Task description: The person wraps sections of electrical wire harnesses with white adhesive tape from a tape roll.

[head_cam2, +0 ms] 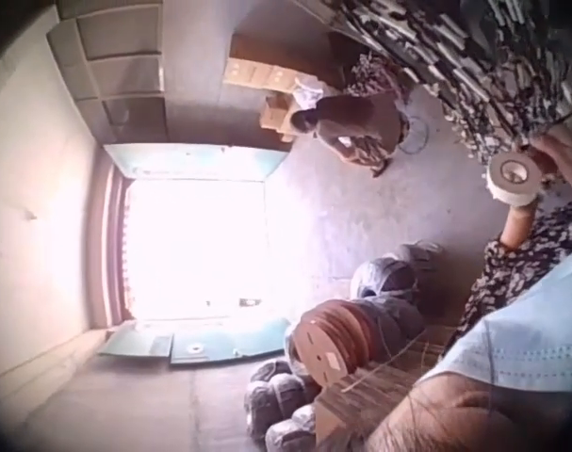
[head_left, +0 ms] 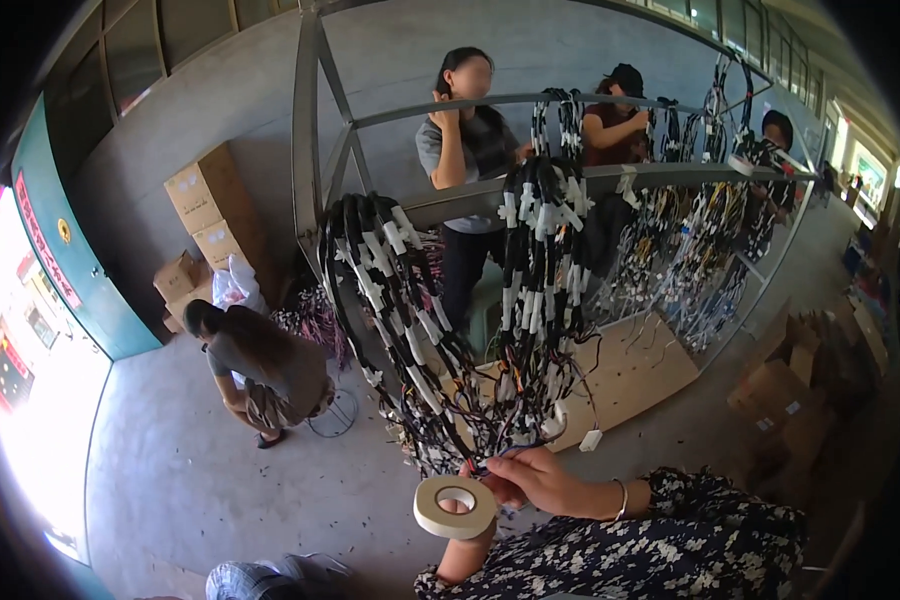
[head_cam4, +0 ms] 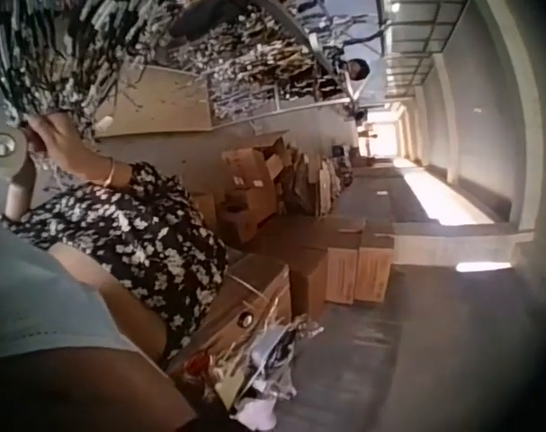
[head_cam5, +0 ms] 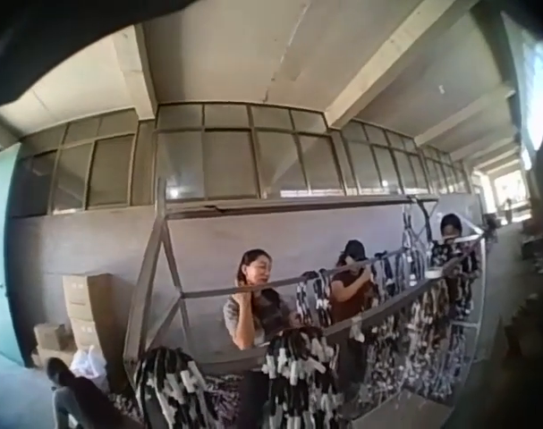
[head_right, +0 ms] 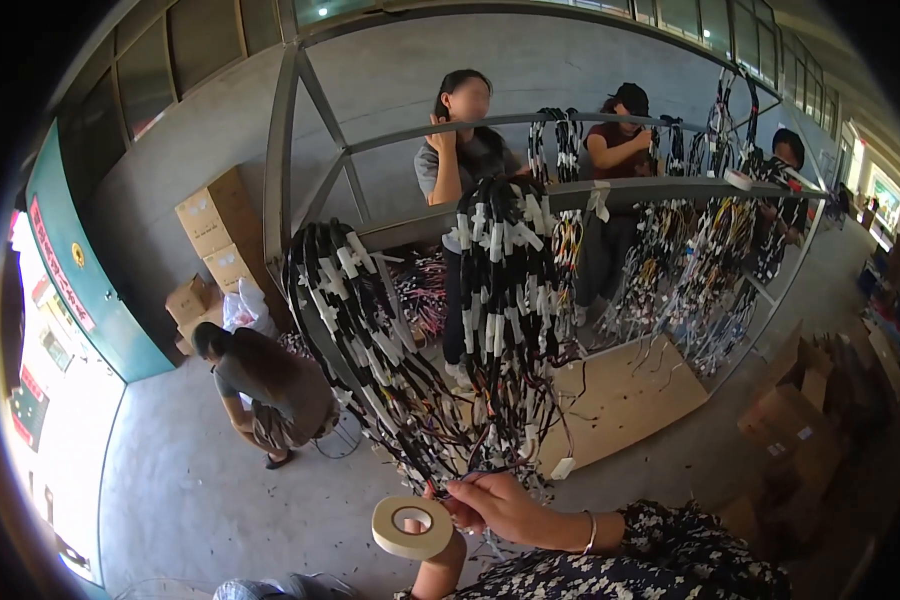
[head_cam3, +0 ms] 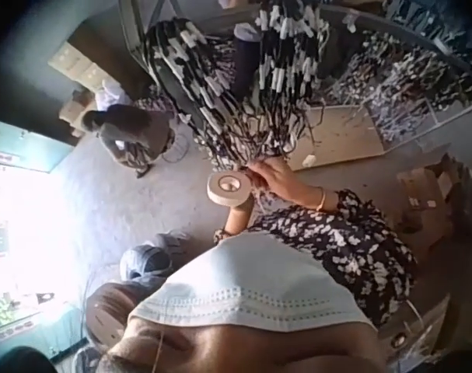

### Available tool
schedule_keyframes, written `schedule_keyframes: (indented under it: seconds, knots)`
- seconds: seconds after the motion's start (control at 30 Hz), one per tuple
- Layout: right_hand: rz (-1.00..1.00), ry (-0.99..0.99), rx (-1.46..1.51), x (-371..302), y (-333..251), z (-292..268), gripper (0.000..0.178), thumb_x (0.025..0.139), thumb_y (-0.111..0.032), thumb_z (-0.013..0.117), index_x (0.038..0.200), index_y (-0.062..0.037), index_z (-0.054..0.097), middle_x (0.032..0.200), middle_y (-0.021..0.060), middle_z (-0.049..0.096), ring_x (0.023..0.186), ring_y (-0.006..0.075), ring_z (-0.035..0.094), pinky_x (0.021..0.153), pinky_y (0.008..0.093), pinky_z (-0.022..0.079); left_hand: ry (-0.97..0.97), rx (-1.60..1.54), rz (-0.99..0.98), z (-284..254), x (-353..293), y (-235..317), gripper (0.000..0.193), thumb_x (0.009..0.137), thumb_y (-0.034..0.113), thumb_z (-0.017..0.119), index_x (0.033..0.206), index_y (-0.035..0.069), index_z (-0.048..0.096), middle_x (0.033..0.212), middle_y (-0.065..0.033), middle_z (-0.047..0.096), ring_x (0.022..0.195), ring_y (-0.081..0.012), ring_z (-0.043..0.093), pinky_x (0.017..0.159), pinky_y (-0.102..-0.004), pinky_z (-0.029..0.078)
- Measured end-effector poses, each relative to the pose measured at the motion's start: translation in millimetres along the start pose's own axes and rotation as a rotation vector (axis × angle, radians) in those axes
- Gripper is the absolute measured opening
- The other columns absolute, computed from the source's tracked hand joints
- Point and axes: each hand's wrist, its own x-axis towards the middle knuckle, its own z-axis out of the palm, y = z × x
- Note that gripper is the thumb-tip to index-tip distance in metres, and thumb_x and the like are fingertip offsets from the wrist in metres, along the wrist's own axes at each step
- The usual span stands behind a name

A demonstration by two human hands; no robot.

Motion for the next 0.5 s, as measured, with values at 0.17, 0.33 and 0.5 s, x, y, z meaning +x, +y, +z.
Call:
schedule_keyframes:
  seconds: [0.17, 0.33, 0.5]
  knots:
    - [-0.182, 0.055, -0.278, 0, 2, 1, 0.036, 0.110, -0.027, 0.052, 0.097, 0.0023, 0.068, 0.074, -0.0011, 0.061, 0.067, 0.0047, 0.050, 0.060, 0.0244, 0.043, 0.268, 1.412, 1.331, -26, 16, -37, 0.033, 0.097, 0.013, 0.063, 0.122, -0.009, 0.063, 0.103, -0.0178, 0.072, 0.069, -0.0295, 0.066, 0.061, -0.0370, 0.053]
    - [-0.146, -0.028, -0.229, 13, 4, -2, 0.024, 0.106, -0.022, 0.060, 0.102, -0.0002, 0.071, 0.079, -0.0026, 0.063, 0.074, 0.0007, 0.050, 0.061, 0.0221, 0.041, 0.401, 0.992, 1.069, -19, 10, -39, 0.017, 0.095, 0.005, 0.069, 0.102, -0.010, 0.070, 0.097, -0.0217, 0.074, 0.079, -0.0354, 0.071, 0.069, -0.0409, 0.056]
    - [-0.209, -0.115, -0.131, 24, 25, -1, 0.024, 0.105, -0.021, 0.063, 0.110, 0.0000, 0.072, 0.092, -0.0015, 0.069, 0.082, -0.0001, 0.054, 0.067, 0.0194, 0.045, 0.508, 0.927, 1.110, -21, 14, -43, 0.021, 0.097, 0.009, 0.069, 0.104, -0.010, 0.068, 0.093, -0.0180, 0.073, 0.076, -0.0328, 0.070, 0.069, -0.0393, 0.056]
